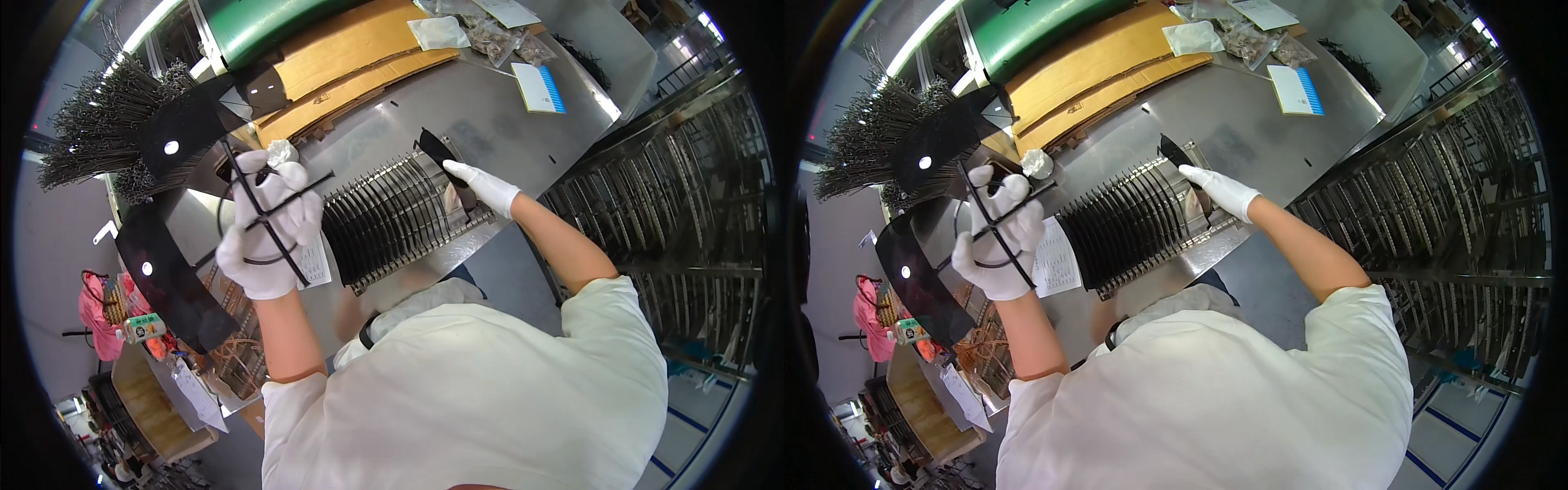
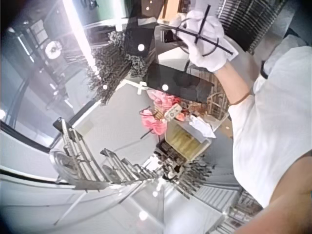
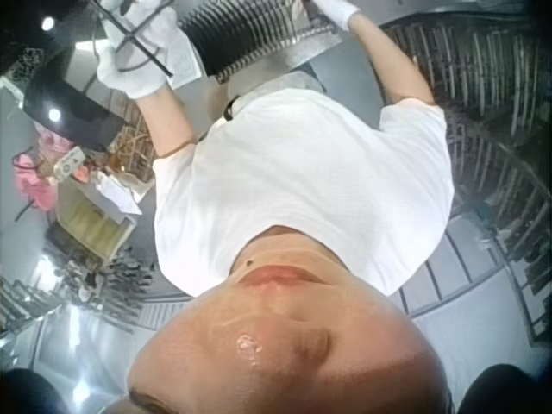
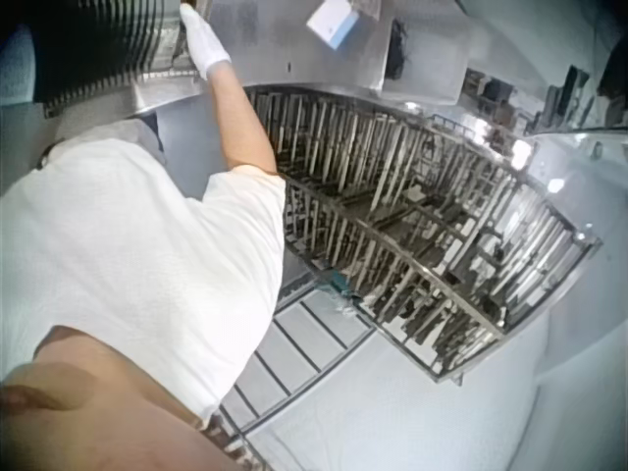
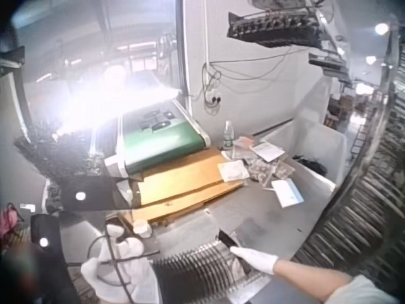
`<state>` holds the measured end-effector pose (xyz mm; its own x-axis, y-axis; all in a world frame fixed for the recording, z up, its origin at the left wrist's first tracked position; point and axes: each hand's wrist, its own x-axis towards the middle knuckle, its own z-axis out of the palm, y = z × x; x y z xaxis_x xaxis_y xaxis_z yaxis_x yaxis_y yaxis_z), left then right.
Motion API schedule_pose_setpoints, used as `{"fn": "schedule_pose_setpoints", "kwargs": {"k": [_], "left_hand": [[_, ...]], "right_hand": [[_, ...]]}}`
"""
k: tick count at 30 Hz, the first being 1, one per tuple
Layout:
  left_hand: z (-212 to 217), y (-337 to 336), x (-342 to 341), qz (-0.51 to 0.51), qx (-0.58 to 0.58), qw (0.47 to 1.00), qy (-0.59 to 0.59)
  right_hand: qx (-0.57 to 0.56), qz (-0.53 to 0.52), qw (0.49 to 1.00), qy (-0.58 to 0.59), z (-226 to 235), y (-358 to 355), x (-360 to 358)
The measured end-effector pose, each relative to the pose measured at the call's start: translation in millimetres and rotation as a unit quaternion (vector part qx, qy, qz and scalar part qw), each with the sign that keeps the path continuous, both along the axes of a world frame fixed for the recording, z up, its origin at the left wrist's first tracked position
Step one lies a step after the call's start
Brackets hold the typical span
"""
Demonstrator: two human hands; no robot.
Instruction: The person assembles a black metal frame by inserting a cross-shaped support and attaching a slatted panel. They then handle a gold-colored decorative frame, placing it aside, and continue assembling the black frame components on a stainless steel workbench.
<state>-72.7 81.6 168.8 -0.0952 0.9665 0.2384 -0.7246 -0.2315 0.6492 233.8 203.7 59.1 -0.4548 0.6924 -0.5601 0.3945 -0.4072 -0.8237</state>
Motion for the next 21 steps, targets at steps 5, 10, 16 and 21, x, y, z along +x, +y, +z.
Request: {"fn": "schedule_pose_setpoints", "kwargs": {"k": [5, 10, 16, 21], "left_hand": [[-5.4, 0.8, 6.3, -0.001, -0.002, 1.000, 0.017], [-4.4, 2.4, 8.1, -0.021, 0.006, 0.999, 0.043], [-7.8, 10.9, 18.9, -0.094, -0.073, 0.987, 0.104], [-17.4, -3.8, 46.0, -0.209, -0.101, 0.972, 0.048]], "right_hand": [[-0.068, 0.116, 0.988, -0.082, -28.2, 5.6, -3.9], [0.176, 0.206, 0.945, -0.186, -16.7, 2.8, -2.7], [0.491, 0.194, 0.787, -0.318, 39.3, -5.6, -27.4], [0.572, 0.108, 0.812, -0.039, 113.6, -20.0, -47.9]]}}
